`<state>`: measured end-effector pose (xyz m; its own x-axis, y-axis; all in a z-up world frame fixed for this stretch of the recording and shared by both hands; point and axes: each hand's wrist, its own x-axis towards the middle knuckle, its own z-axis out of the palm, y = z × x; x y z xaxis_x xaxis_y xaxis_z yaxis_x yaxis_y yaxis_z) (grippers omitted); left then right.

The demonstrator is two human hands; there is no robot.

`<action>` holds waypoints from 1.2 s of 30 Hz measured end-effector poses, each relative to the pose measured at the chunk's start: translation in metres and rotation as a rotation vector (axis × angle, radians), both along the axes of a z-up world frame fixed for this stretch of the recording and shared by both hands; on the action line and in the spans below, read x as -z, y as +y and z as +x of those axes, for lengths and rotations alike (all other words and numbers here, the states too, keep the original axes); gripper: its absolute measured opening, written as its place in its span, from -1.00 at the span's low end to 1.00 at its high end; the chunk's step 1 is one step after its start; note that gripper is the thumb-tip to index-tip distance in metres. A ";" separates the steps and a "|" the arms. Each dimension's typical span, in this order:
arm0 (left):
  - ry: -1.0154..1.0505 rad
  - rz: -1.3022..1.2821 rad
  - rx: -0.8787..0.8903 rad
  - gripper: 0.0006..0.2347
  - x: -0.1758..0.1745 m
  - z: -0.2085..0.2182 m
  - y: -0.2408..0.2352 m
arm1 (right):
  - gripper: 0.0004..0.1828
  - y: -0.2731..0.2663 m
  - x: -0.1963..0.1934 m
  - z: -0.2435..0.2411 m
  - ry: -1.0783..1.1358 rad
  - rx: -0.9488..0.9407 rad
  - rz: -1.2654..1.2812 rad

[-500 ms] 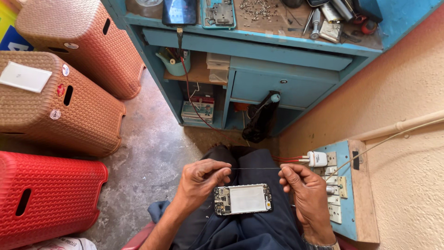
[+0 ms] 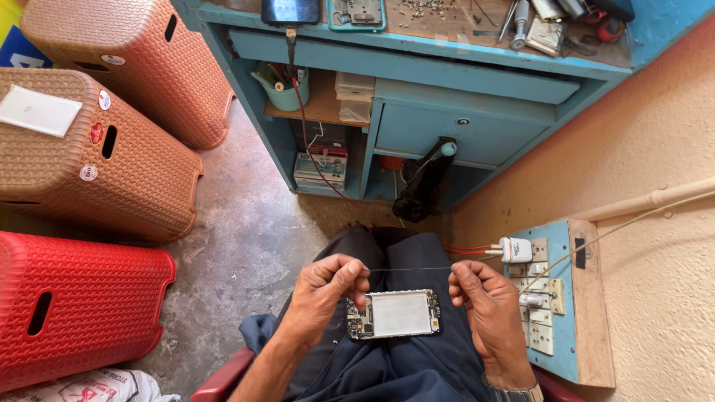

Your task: The person disassembles and repairs a phone by hand, handling internal components such as the motherboard and battery while working at a desk.

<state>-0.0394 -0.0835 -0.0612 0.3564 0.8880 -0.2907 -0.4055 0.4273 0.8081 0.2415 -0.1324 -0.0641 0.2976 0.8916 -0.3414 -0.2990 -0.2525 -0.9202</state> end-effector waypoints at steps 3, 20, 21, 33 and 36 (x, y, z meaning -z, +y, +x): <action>-0.042 -0.066 -0.026 -0.77 0.002 0.000 0.000 | -0.81 0.002 0.002 0.000 0.058 -0.035 0.000; 0.318 0.114 -0.153 -0.69 -0.007 0.001 -0.001 | -0.79 -0.002 0.014 -0.007 0.064 -0.053 -0.025; 0.620 0.388 -0.187 -0.73 -0.011 0.001 -0.001 | -0.80 -0.002 0.015 -0.009 0.067 -0.056 -0.028; 0.782 0.915 0.011 -0.92 -0.034 0.061 -0.001 | -0.74 -0.007 0.014 -0.026 0.091 -0.109 -0.045; 0.774 0.941 -0.006 -0.92 -0.032 0.060 0.000 | -0.64 -0.009 0.012 -0.017 0.160 -0.057 -0.102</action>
<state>0.0202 -0.0837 -0.0290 0.3693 0.8675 0.3333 0.3211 -0.4557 0.8302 0.2243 -0.1413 -0.0758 0.1821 0.8638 -0.4697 -0.4214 -0.3630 -0.8310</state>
